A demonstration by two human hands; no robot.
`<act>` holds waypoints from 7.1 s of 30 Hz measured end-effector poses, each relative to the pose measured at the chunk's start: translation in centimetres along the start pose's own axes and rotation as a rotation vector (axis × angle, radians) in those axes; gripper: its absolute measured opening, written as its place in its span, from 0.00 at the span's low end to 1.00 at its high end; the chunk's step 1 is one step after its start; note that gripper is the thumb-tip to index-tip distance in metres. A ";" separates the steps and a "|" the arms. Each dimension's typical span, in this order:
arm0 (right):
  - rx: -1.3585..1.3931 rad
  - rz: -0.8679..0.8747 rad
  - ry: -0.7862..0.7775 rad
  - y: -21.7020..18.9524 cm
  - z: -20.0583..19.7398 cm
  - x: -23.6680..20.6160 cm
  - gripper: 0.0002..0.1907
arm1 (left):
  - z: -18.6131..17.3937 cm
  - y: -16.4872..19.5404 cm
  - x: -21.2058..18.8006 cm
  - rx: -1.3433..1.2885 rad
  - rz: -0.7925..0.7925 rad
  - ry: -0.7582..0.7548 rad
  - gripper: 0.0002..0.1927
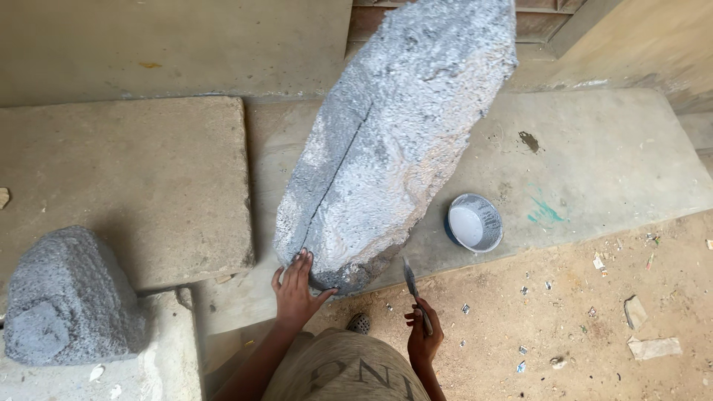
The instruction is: The person paints a large stone with white paint using a brush. They repeatedly dip the brush into a bucket of paint and apply it to the stone's surface, working from the bottom upward.
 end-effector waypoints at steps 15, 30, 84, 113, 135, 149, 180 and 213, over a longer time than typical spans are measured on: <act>0.098 0.102 0.084 -2.4 0.3 -4.4 0.16 | -1.6 -0.4 -0.2 -0.010 0.032 -0.004 0.54; -0.047 -0.529 0.250 -19.3 -6.9 2.4 0.10 | -1.1 0.6 -0.2 -0.020 0.030 0.006 0.53; -1.567 -1.230 -0.898 -55.2 16.3 22.2 0.15 | 2.0 -0.2 -0.2 -0.052 -0.086 -0.020 0.57; -1.387 -0.787 -0.679 -57.8 19.2 26.1 0.19 | 0.6 -0.2 0.1 -0.069 -0.049 0.000 0.58; -1.156 -1.188 -0.528 -56.9 15.2 27.3 0.14 | 0.4 -0.4 0.0 -0.040 -0.083 -0.037 0.58; -1.057 -0.981 -0.757 -57.5 14.8 27.8 0.09 | -1.1 0.2 -0.1 -0.042 -0.060 0.009 0.57; -0.414 0.018 0.212 6.1 -24.5 29.6 0.19 | -1.2 4.2 -0.8 0.250 -0.213 -0.140 0.61; 0.880 0.722 0.641 21.8 -24.1 17.5 0.21 | -1.6 5.5 -1.9 0.401 -0.059 0.050 0.62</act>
Point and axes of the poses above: each hand's wrist, its own x-axis towards the middle knuckle, its own z-axis out of the palm, y = z × x, the point moved 9 cm from there along x, towards the middle knuckle, and after that the axes turned 12 degrees about -y, right-handed, at the moved point
